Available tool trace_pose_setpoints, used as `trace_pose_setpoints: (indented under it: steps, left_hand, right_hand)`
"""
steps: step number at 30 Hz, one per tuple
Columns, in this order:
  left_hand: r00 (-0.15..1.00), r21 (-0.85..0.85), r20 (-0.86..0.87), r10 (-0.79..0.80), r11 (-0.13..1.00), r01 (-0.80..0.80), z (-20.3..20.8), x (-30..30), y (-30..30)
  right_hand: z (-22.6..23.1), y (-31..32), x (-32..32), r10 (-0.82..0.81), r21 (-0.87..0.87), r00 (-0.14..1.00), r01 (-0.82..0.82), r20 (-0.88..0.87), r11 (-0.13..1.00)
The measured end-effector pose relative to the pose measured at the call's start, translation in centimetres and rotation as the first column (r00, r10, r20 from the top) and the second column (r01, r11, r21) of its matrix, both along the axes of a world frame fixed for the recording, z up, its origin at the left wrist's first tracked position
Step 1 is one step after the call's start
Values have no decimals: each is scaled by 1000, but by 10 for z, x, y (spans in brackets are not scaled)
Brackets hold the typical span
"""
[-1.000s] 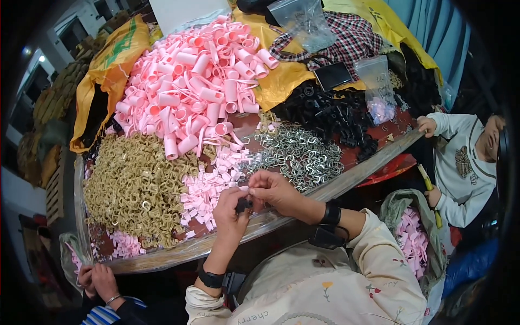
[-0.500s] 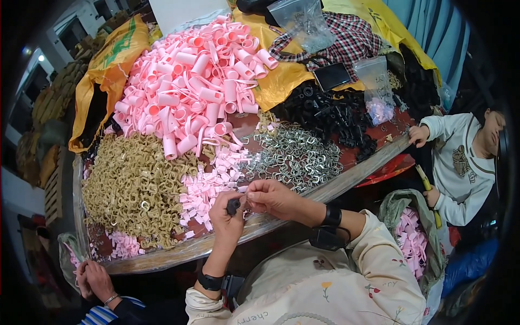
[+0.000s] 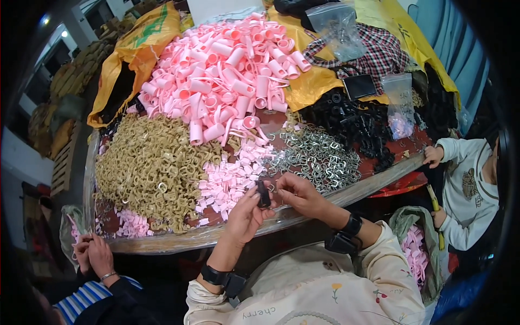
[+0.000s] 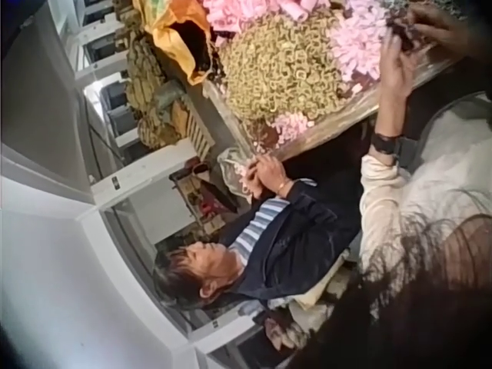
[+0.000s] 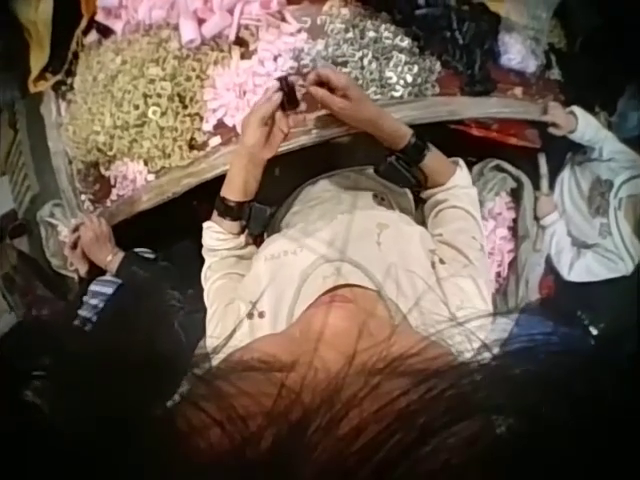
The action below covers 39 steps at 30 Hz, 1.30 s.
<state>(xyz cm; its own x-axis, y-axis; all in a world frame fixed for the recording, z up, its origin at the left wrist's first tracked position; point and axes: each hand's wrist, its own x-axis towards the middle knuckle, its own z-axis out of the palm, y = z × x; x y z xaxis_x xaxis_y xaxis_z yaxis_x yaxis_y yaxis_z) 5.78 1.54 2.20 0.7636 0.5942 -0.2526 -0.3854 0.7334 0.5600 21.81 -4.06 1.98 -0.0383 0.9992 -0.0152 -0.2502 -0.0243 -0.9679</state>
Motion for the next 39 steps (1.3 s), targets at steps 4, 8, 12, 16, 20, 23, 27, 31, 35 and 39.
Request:
trace_pose_setpoints:
  steps: [4, 8, 12, 16, 20, 23, 27, 31, 35, 39]
  left_hand:
    - [998, 39, 11, -64, 997, 63, -15, -6, 0]
    - [994, 38, 39, -104, 994, 102, -26, -12, -3]
    - [995, 34, -2, -98, 995, 98, -21, -12, -9]
    - [996, 44, -56, -74, 996, 76, -22, -13, -13]
    - [991, 74, -112, -79, 993, 87, -24, -14, -16]
    - [983, 104, -153, -104, 987, 121, -21, -14, -16]
    - [973, 94, -189, -132, 984, 152, -20, -17, -26]
    - [984, 35, -151, -97, 994, 103, -24, -18, -18]
    - [994, 30, -80, -72, 997, 74, -25, -21, -11]
    - [998, -26, 19, -67, 997, 68, -25, -29, -6]
  right_hand:
    - [13, -1, -1, -292, 447, 682, -57, 671, 893]
    - [16, -3, -7, -414, 549, 474, -189, 777, 814]
    - [16, -4, -11, -413, 529, 389, -262, 823, 807]
    - [20, -3, -13, -381, 498, 369, -310, 848, 810]
    - [17, -1, -13, -356, 472, 362, -313, 862, 824]
    - [16, 0, -12, -297, 433, 411, -292, 862, 853]
    - [16, 1, -13, -278, 413, 410, -290, 869, 863]
    - [7, 4, -13, -279, 443, 451, -313, 848, 840]
    - [10, 9, -13, -333, 509, 490, -285, 806, 812]
    - [14, 6, -10, -410, 597, 561, -196, 719, 778]
